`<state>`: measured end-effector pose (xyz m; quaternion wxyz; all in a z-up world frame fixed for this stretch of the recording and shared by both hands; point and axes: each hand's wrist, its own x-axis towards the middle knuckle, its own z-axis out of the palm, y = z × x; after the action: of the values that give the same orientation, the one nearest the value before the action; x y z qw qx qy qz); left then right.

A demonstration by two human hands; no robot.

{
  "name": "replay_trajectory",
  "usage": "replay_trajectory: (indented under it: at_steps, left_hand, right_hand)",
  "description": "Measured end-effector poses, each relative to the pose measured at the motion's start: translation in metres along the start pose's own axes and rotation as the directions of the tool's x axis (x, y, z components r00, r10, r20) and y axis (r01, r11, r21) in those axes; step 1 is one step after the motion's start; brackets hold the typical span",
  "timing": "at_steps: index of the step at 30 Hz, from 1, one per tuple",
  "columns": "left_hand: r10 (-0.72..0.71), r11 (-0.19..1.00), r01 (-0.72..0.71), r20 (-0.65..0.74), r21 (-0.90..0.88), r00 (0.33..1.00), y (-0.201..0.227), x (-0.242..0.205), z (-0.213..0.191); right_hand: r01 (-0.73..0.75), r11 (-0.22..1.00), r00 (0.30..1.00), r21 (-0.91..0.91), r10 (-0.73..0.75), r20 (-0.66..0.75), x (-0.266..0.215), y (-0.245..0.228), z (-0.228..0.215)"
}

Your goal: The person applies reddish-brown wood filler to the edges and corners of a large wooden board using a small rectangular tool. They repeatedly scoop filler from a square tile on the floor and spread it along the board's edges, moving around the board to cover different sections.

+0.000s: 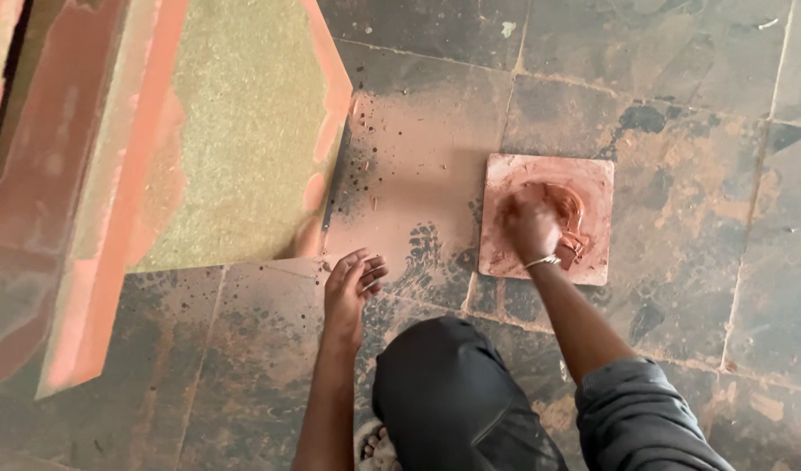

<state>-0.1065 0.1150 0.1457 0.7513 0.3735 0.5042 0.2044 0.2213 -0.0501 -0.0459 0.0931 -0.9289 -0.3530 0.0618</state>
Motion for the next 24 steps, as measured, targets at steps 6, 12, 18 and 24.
replay_trajectory:
  at_steps: [6, 12, 18, 24]
  left_hand:
    - [0.034, 0.996, -0.04, 0.071, 0.077, 0.997, 0.044, -0.013, 0.014]
    - [0.198, 0.976, -0.213, 0.202, 0.054, 0.959, 0.112, -0.027, 0.019]
    - [0.276, 0.949, -0.311, 0.346, 0.047, 0.897, 0.168, -0.053, 0.031]
    - [0.21, 0.976, -0.217, 0.31, -0.01, 0.927, 0.182, -0.06, 0.05]
  right_hand:
    - [-0.567, 0.263, 0.824, 0.78, 0.182, 0.537, 0.006, -0.015, -0.042]
    - [-0.294, -0.37, 0.952, 0.881, -0.195, 0.235, 0.032, -0.115, -0.221]
    - [-0.035, -0.6, 0.999, 0.799, -0.029, 0.022, 0.077, -0.263, -0.382]
    - [0.172, -0.621, 0.985, 0.765, 0.115, -0.128, 0.138, -0.347, -0.387]
